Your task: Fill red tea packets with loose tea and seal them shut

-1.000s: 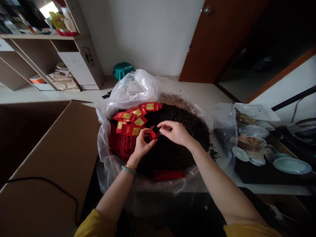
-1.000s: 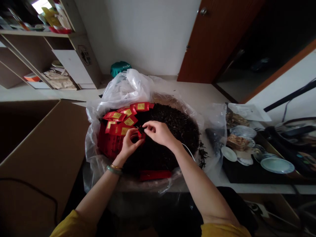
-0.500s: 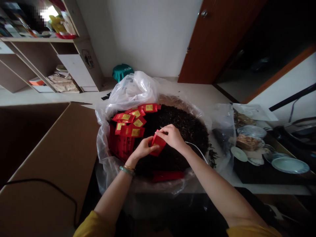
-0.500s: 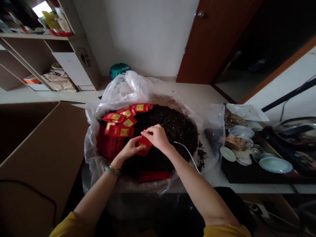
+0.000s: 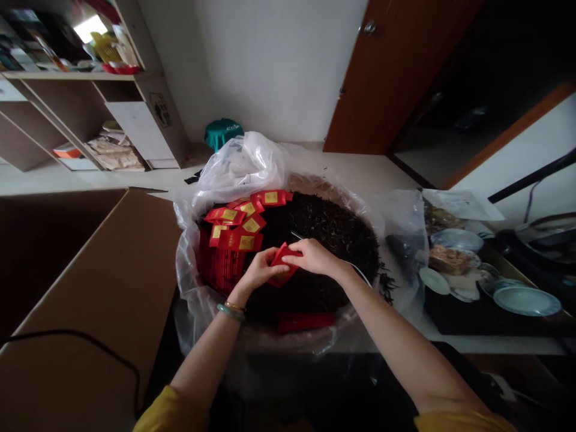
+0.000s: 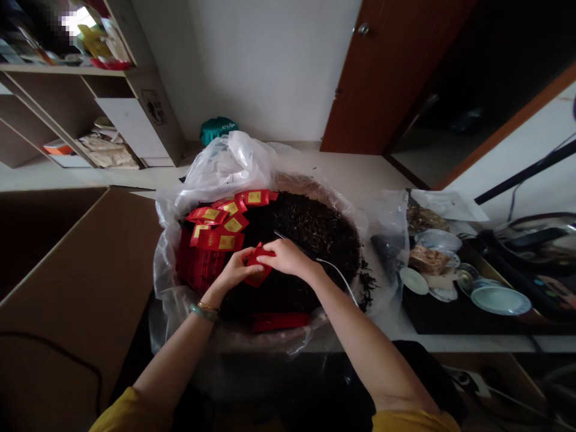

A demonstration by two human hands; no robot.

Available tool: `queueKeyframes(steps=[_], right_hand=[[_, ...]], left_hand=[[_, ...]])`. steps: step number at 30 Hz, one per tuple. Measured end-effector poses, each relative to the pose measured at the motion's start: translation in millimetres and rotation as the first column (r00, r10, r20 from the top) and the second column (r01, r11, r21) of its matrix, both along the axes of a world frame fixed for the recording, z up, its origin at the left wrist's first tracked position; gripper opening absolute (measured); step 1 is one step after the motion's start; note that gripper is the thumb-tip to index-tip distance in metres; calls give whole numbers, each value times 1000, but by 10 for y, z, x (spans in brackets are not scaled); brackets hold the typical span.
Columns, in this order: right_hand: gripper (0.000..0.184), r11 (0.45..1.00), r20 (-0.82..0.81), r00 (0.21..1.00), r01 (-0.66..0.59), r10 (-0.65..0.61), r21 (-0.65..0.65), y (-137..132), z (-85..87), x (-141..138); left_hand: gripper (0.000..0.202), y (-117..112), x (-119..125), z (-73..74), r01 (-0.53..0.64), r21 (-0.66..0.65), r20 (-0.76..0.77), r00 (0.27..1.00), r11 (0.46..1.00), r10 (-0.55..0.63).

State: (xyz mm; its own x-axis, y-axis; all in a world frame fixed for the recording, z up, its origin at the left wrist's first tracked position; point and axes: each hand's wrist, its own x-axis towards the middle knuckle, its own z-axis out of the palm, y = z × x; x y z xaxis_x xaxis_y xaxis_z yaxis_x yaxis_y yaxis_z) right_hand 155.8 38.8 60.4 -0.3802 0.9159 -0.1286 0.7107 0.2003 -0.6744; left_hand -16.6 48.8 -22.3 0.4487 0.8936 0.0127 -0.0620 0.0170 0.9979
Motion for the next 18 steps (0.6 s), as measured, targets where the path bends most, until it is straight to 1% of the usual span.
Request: queueKeyframes(steps=[3, 5, 6, 7, 9, 10, 12, 13, 14, 16, 18], right_hand=[[20, 998, -28, 1000, -9, 11, 63, -22, 27, -24], [14, 991, -29, 996, -79, 82, 110, -22, 22, -34], [14, 984, -2, 992, -128, 129, 126, -18, 16, -37], [19, 975, 38, 985, -173, 170, 139, -13, 9, -38], [25, 957, 110, 971, -231, 214, 176, -6, 4, -35], [23, 950, 124, 970, -233, 210, 210, -6, 7, -30], [11, 933, 103, 983, -174, 149, 315, -14, 24, -13], [9, 921, 88, 990, -131, 106, 367, -22, 34, -3], [12, 909, 86, 994, -98, 68, 404, -30, 42, 6], [13, 902, 141, 989, -92, 35, 422, -44, 48, 16], [10, 912, 237, 969, -156, 68, 380, -45, 32, 9]], left_hand=[[52, 1, 3, -4, -17, -12, 24, 1000, 1000, 17], [52, -4, 6, -11, -15, -13, 19, 1000, 1000, 15], [52, -8, 7, -14, -5, -11, 6, 1000, 1000, 6], [52, -10, 9, -16, 9, -10, -8, 1000, 1000, -10], [51, -12, 10, -12, 28, -7, -24, 999, 1000, -28], [50, -10, 10, -6, 21, -4, -18, 1000, 1000, -21], [50, -4, 10, 13, -31, 6, 12, 999, 1000, 31], [51, 0, 9, 23, -65, 13, 27, 998, 998, 64], [51, 3, 9, 32, -94, 22, 37, 995, 995, 93], [50, 7, 10, 40, -122, 36, 44, 992, 992, 120], [47, 6, 13, 36, -118, 48, 41, 992, 992, 116]])
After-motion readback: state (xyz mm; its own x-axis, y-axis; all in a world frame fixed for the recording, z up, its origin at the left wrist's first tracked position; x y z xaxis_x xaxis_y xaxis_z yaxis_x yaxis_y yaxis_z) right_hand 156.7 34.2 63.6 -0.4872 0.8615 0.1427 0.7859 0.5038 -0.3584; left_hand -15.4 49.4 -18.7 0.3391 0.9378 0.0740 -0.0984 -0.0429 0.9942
